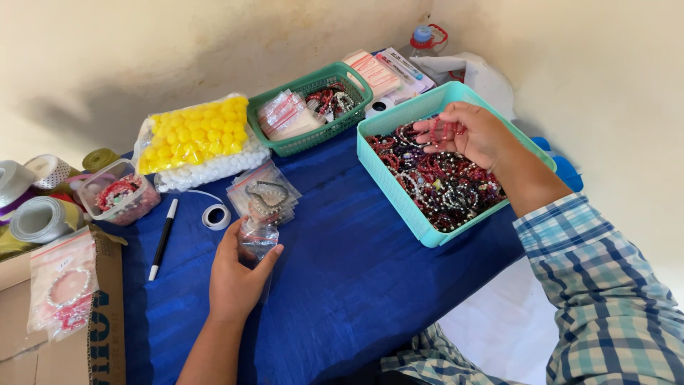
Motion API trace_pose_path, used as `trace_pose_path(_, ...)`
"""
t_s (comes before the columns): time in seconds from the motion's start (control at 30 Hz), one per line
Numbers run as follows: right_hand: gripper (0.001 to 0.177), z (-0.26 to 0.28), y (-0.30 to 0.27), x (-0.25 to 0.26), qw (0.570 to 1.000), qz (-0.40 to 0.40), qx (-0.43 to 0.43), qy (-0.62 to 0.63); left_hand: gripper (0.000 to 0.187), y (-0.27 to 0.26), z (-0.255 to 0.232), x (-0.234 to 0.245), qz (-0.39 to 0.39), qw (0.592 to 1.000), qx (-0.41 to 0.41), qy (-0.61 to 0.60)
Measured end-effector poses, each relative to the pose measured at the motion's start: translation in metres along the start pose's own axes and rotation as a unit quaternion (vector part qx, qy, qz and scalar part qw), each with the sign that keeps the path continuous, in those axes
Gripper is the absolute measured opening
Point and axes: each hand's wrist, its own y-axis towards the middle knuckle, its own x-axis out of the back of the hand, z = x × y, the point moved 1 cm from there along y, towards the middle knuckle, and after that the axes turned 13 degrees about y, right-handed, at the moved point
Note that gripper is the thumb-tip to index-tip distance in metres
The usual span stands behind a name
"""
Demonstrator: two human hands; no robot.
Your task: The person places beaded bracelets into small plastic bags, seals the bags, and organizes them on the work surface.
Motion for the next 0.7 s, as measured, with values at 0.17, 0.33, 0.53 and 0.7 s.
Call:
trace_pose_path(0.17,0.013,-0.005,0.006,0.015,0.998,-0.003,-0.014,0.054,0.077,0.000,0.001,-0.001,0.000,1.000,-0.003,-0.005)
trace_pose_path(0.33,0.035,-0.008,0.000,-0.011,0.996,-0.020,-0.034,0.074,0.077,0.000,0.000,0.000,0.000,1.000,0.008,0.012)
trace_pose_path(0.53,0.042,-0.012,-0.008,-0.058,0.985,0.011,-0.014,0.173,0.077,-0.001,-0.003,0.002,-0.008,1.000,-0.003,0.004)
trace_pose_path(0.7,0.043,-0.037,0.002,-0.096,0.993,0.073,-0.013,0.092,0.076,-0.001,0.005,-0.001,-0.002,1.000,0.003,-0.008)
